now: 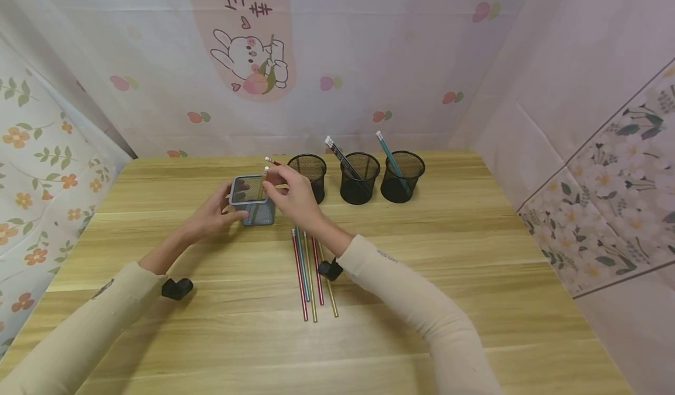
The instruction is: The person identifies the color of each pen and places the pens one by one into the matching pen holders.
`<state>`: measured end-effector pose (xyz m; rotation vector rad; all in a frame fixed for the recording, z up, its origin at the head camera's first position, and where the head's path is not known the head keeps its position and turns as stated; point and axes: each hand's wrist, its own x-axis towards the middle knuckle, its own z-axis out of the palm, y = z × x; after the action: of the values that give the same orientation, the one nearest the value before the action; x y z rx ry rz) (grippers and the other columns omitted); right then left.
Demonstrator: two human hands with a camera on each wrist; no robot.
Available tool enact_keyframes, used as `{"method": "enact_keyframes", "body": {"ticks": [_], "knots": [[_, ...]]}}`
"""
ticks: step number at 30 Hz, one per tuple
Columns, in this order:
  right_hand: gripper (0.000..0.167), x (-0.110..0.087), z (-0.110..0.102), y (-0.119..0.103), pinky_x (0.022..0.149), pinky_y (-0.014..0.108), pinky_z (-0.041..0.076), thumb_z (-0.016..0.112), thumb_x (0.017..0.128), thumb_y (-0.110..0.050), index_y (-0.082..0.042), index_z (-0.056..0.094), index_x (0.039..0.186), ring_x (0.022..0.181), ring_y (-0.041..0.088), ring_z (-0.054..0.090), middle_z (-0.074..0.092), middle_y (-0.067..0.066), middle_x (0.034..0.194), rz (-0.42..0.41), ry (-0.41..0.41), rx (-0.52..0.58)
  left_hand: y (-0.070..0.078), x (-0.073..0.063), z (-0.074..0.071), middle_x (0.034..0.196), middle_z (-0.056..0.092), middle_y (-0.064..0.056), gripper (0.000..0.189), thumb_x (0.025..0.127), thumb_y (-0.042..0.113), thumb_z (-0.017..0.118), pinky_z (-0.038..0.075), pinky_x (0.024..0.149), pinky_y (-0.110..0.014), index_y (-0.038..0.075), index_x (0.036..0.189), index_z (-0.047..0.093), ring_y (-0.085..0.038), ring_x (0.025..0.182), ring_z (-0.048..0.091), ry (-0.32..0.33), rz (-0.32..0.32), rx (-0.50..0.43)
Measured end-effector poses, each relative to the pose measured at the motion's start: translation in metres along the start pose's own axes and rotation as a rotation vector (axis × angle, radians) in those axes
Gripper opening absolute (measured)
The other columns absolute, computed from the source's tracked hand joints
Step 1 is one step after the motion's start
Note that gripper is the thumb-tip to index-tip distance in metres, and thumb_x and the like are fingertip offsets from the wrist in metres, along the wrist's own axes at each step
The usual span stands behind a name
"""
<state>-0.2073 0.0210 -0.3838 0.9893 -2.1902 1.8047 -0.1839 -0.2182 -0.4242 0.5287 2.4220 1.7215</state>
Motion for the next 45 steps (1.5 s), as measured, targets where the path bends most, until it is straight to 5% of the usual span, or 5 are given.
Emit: {"method": "enact_keyframes", "body": {"ticks": [13, 23, 32, 38, 45], "knots": [[0.025, -0.017, -0.025, 0.008, 0.081, 0.03, 0.059, 0.074, 0.095, -0.005, 0.003, 0.067, 0.118, 0.095, 0.021, 0.068, 0.068, 0.011, 0.104, 0.128, -0.06, -0.038, -0.001, 0.0, -0.001, 0.152, 0.03, -0.027, 0.066, 0.097, -0.006, 0.065, 0.035, 0.111, -0.057, -0.005, 0.15, 0.026, -0.051, 0.141, 0.03, -0.001, 0.016, 0.014], [0.021, -0.033, -0.056, 0.014, 0.078, 0.032, 0.059, 0.075, 0.093, -0.005, 0.008, 0.068, 0.108, 0.088, 0.021, 0.069, 0.07, 0.009, 0.098, 0.218, -0.146, -0.243, -0.001, -0.001, -0.001, 0.153, 0.029, -0.027, 0.066, 0.097, -0.006, 0.064, 0.035, 0.112, -0.056, -0.006, 0.15, 0.025, -0.05, 0.142, 0.028, 0.002, 0.007, 0.012], [0.005, -0.042, -0.074, 0.018, 0.072, 0.029, 0.053, 0.073, 0.09, -0.004, 0.0, 0.07, 0.091, 0.075, 0.016, 0.062, 0.067, 0.003, 0.082, 0.388, -0.357, -0.483, 0.001, -0.001, 0.0, 0.151, 0.031, -0.028, 0.066, 0.097, -0.007, 0.064, 0.037, 0.11, -0.058, -0.007, 0.149, 0.025, -0.052, 0.14, 0.031, 0.004, 0.026, 0.024], [0.009, -0.047, -0.077, 0.015, 0.061, 0.026, 0.047, 0.072, 0.092, -0.006, -0.002, 0.07, 0.084, 0.064, 0.013, 0.054, 0.063, 0.001, 0.073, 0.502, -0.526, -0.532, 0.003, -0.002, 0.001, 0.152, 0.03, -0.029, 0.067, 0.097, -0.007, 0.064, 0.035, 0.11, -0.059, -0.007, 0.15, 0.023, -0.053, 0.14, 0.029, 0.007, 0.025, 0.032], [0.014, -0.049, -0.075, 0.007, 0.056, 0.025, 0.045, 0.071, 0.093, -0.009, -0.007, 0.072, 0.079, 0.058, 0.012, 0.054, 0.066, 0.0, 0.067, 0.546, -0.566, -0.588, 0.003, -0.002, 0.001, 0.152, 0.029, -0.031, 0.067, 0.097, -0.007, 0.064, 0.034, 0.11, -0.06, -0.008, 0.15, 0.023, -0.054, 0.141, 0.027, 0.007, 0.024, 0.023]]}}
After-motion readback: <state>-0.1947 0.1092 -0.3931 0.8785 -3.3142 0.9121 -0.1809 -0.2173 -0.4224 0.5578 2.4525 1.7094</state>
